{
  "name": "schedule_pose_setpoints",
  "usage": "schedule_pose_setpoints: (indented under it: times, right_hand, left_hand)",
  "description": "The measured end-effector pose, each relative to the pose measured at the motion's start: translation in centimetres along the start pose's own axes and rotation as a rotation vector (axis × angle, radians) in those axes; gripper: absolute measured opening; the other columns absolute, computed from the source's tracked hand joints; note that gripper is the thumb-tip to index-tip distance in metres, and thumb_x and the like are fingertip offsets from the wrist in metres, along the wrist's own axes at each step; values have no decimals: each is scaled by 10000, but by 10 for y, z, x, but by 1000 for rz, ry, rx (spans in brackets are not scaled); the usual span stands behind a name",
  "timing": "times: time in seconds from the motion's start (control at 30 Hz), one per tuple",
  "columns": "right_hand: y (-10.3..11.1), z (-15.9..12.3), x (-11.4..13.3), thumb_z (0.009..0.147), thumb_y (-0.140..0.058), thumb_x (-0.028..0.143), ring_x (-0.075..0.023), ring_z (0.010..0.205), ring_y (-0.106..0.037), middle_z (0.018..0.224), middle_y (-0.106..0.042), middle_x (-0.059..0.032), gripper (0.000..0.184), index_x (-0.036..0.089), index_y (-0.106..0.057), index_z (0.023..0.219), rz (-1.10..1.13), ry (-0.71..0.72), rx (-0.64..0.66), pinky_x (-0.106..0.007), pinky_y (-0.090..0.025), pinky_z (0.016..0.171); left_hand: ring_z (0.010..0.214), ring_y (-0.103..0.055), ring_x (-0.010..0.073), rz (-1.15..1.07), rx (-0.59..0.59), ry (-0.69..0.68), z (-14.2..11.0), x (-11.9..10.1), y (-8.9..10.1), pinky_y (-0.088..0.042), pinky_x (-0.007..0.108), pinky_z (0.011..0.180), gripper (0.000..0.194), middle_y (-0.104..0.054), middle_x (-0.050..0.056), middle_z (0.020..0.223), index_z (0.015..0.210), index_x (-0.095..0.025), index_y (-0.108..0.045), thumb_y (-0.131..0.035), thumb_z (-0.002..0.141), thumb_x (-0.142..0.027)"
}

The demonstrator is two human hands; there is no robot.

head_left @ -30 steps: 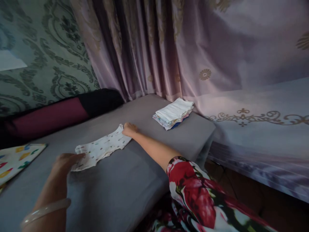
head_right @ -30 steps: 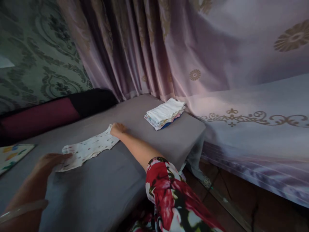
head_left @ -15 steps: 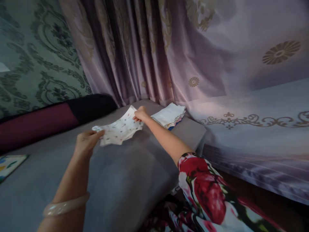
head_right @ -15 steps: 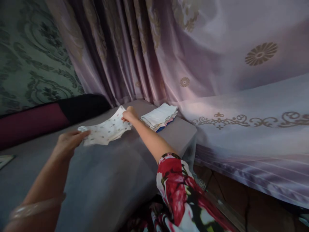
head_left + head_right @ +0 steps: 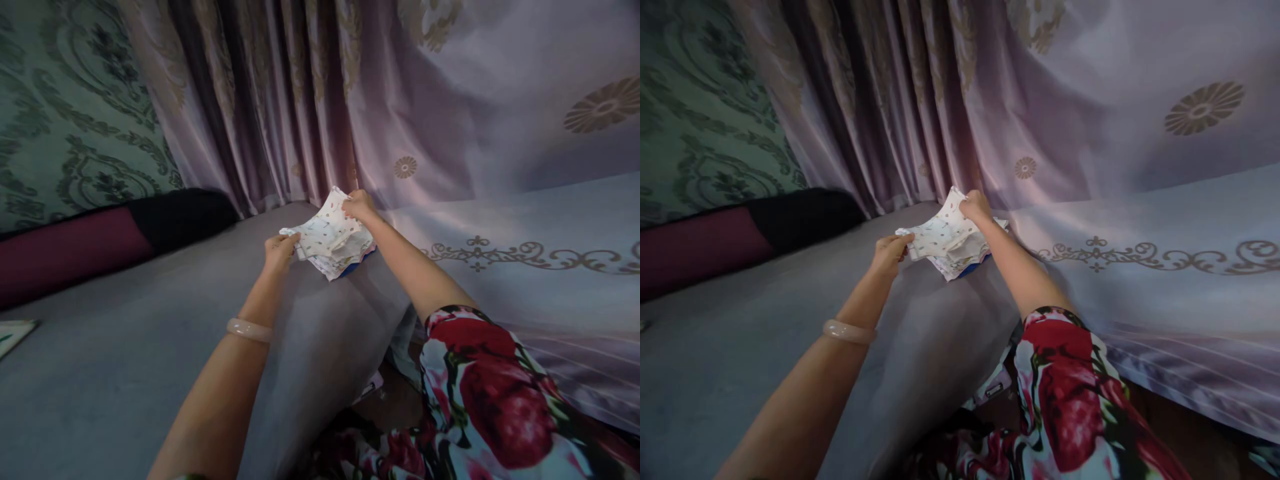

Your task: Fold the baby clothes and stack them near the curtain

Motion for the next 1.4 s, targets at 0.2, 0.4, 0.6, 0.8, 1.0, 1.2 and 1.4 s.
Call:
schedule_pose_setpoints:
  times: [0.2,0.4,0.6,0.8,1.0,1.2,1.4]
  right_hand:
    - [27,8,-22,860,-526,173,-293,1107,-622,1188,-658,-187,300,127,-646,1131,-212,40,-75,-370,-487,913]
    - [24,20,-44,882,-502,152,-294,1146,-600,1218,-633,-222,318,81,-619,1169,-245,20,-58,-360,-459,937]
    - [12,31,-62,884,-513,169,-286,1145,-602,1223,-638,-200,313,114,-628,1170,-246,-12,-40,-355,-458,947]
    - [3,28,-68,882,-513,165,-286,1154,-600,1219,-641,-206,345,93,-617,1203,-233,-40,-39,-341,-456,940]
    - [-10,29,-78,873,-493,145,-274,1136,-610,1193,-660,-194,359,95,-617,1206,-239,-32,-22,-319,-467,912]
    - [-30,29,-89,886,-481,155,-270,1118,-614,1198,-661,-175,420,107,-534,1300,-256,10,1,-325,-466,909]
    - [-45,26,-92,905,-446,194,-308,1182,-547,1248,-621,-183,415,102,-537,1299,-370,100,-28,-390,-412,974]
  left_hand:
    - [421,-405,73,-31,101,39,6,7,-64,-280,197,430,227,-425,-54,436,530,-160,-525,-687,672,-232]
    - [423,-398,64,-39,90,72,11,20,-92,-309,193,446,264,-420,-56,448,503,-163,-499,-700,665,-214]
    - [420,-412,66,-63,87,129,17,43,-98,-269,177,410,272,-434,-55,440,527,-163,-499,-742,620,-241]
    - [400,-402,64,19,106,119,24,64,-98,-290,173,424,212,-406,-79,417,604,-175,-507,-695,678,-241]
    - [572,-596,136,228,79,0,28,80,-90,-448,222,559,404,-584,-37,616,1096,-158,-579,-692,741,-315]
    - [800,-654,208,483,161,-218,22,72,-93,-485,305,774,518,-659,20,760,1309,-192,-514,-637,824,-326]
    - [957,-650,273,719,237,-285,14,67,-102,-449,354,850,470,-700,126,938,1304,-173,-560,-478,923,-435]
Point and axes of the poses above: each hand's wrist, its own z-axis towards the middle knuckle, its own y-axis out of the back of the hand, x = y × z, the point moved 7 cm from there along z, towards the middle knuckle
